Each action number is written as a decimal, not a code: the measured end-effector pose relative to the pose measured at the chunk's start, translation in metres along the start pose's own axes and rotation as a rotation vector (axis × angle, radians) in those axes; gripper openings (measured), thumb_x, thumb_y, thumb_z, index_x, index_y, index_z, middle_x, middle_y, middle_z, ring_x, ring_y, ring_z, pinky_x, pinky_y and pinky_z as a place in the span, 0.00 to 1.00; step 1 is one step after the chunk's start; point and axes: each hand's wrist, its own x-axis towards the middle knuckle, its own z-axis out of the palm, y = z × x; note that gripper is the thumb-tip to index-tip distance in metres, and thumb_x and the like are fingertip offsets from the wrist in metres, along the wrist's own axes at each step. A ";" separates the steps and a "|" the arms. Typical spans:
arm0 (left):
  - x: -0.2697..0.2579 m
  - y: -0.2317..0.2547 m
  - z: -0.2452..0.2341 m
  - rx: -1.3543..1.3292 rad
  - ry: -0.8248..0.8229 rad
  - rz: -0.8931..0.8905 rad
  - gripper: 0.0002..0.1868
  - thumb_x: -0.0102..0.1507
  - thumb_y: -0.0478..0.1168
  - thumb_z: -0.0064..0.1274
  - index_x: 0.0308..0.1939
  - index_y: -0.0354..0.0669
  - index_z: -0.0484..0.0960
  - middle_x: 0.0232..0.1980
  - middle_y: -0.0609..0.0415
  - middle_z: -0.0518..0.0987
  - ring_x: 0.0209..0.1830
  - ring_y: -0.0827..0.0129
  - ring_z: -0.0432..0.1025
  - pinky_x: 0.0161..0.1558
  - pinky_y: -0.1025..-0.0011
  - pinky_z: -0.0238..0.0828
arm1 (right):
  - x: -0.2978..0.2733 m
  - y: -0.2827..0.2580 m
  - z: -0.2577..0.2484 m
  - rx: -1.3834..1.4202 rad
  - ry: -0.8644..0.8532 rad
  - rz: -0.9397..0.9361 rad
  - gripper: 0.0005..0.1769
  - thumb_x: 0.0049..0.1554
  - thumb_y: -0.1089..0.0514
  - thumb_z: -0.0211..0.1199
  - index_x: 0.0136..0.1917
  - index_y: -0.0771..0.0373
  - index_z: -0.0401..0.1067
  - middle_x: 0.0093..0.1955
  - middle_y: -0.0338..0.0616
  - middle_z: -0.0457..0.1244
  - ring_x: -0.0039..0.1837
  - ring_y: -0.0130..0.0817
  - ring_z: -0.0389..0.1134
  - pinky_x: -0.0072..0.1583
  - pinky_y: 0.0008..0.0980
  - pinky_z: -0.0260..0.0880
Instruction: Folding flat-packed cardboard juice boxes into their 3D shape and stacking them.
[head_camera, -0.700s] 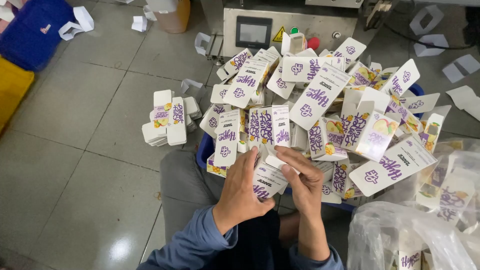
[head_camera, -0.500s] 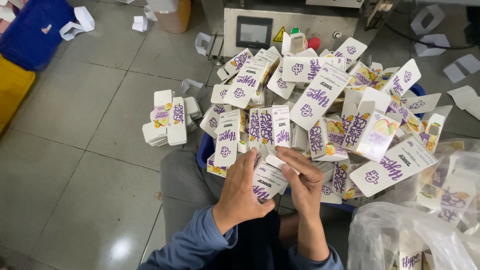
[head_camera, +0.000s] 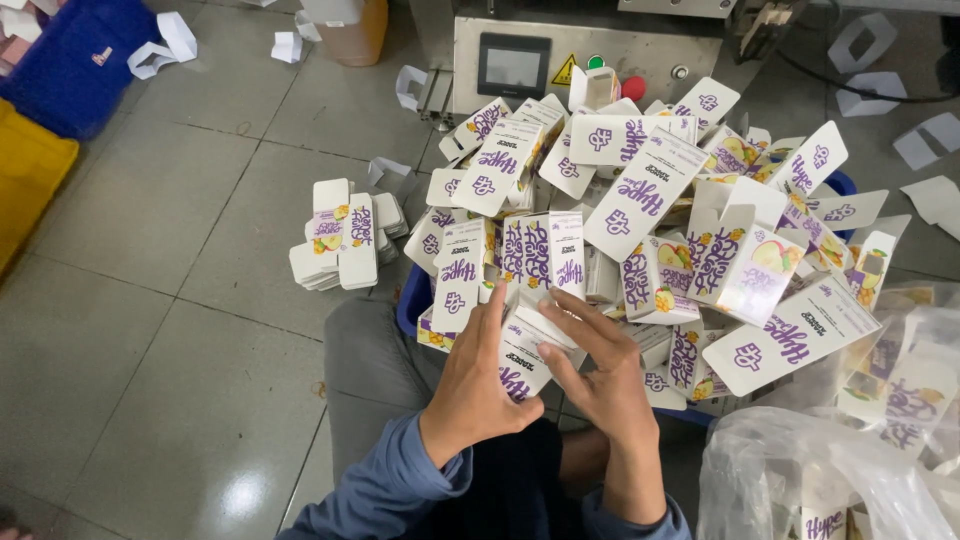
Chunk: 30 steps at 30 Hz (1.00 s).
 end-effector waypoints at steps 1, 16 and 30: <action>0.000 0.000 0.000 0.000 0.000 0.000 0.60 0.42 0.38 0.60 0.75 0.29 0.46 0.54 0.36 0.71 0.44 0.49 0.71 0.48 0.57 0.70 | 0.000 -0.002 0.002 0.000 -0.001 0.000 0.25 0.47 0.63 0.72 0.59 0.64 0.77 0.66 0.55 0.68 0.63 0.45 0.73 0.61 0.37 0.74; 0.000 -0.021 0.001 0.114 -0.050 0.057 0.63 0.40 0.44 0.56 0.79 0.36 0.48 0.60 0.29 0.68 0.54 0.33 0.69 0.49 0.46 0.64 | -0.009 0.033 0.002 0.302 0.061 0.091 0.15 0.59 0.65 0.60 0.58 0.66 0.80 0.57 0.62 0.71 0.63 0.61 0.70 0.62 0.56 0.72; 0.001 -0.018 0.003 0.268 -0.058 0.053 0.63 0.39 0.38 0.62 0.79 0.41 0.51 0.58 0.21 0.69 0.48 0.29 0.70 0.47 0.46 0.66 | -0.009 0.014 0.000 -0.158 0.243 -0.034 0.10 0.53 0.69 0.72 0.49 0.63 0.83 0.35 0.47 0.68 0.38 0.40 0.71 0.39 0.34 0.71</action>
